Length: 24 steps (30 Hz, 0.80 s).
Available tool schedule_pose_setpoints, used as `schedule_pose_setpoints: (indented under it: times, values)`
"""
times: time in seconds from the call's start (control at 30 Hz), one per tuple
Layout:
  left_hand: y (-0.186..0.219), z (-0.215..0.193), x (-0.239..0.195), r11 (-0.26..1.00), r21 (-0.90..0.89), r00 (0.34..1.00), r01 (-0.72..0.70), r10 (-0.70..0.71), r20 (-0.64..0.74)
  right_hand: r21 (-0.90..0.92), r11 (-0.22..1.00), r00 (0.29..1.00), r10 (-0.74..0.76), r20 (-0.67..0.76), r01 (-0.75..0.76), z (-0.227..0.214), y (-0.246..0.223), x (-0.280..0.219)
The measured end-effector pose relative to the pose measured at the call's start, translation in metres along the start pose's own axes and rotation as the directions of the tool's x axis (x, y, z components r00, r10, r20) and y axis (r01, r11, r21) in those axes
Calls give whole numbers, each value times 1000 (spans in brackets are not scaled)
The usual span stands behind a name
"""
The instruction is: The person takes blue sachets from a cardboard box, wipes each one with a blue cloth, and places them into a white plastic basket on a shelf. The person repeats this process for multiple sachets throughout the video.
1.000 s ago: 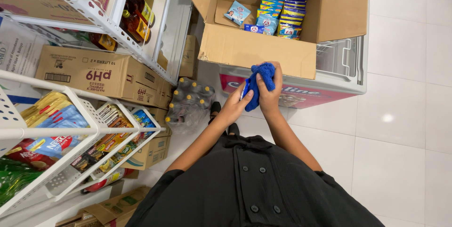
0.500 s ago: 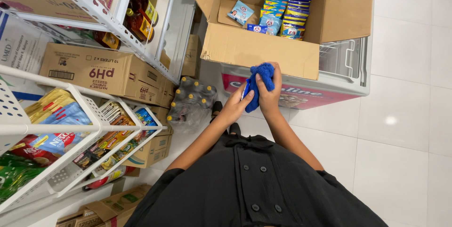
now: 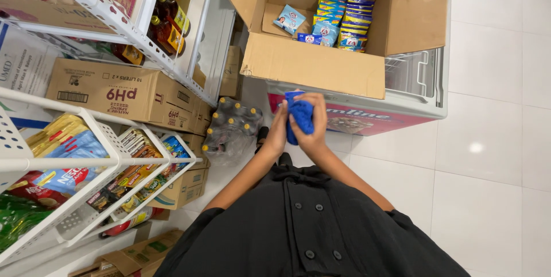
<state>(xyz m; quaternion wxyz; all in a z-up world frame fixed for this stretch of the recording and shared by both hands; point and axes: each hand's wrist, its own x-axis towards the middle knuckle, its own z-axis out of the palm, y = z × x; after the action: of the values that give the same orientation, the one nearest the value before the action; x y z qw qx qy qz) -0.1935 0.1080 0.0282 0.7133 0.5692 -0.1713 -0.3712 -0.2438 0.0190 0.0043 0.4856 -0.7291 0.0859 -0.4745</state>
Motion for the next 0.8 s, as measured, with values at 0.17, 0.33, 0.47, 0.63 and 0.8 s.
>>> schedule_pose_setpoints:
  times: [0.17, 0.33, 0.47, 0.63, 0.8]
  values:
    - [23, 3, -8, 998, -66, 971, -11, -5, -240, 129, 988, 988, 70, 140, -88, 4, -34, -3]
    - [1, -9, 0, 999, -39, 958, 18, -28, -284, 74, 952, 931, 271, 246, -297, 0, -2, -29]
    - [-24, -22, 6, 998, 58, 983, 14, -3, -185, 15, 940, 916, 329, 230, -342, -9, 10, -35]
    - [-35, -35, 7, 981, 194, 996, 24, -6, -89, -62, 888, 885, 460, 70, -456, -24, 18, -42]
    - [-24, -51, 0, 942, 317, 991, -113, 131, -37, 171, 762, 723, 646, -244, -624, -19, 15, -45]
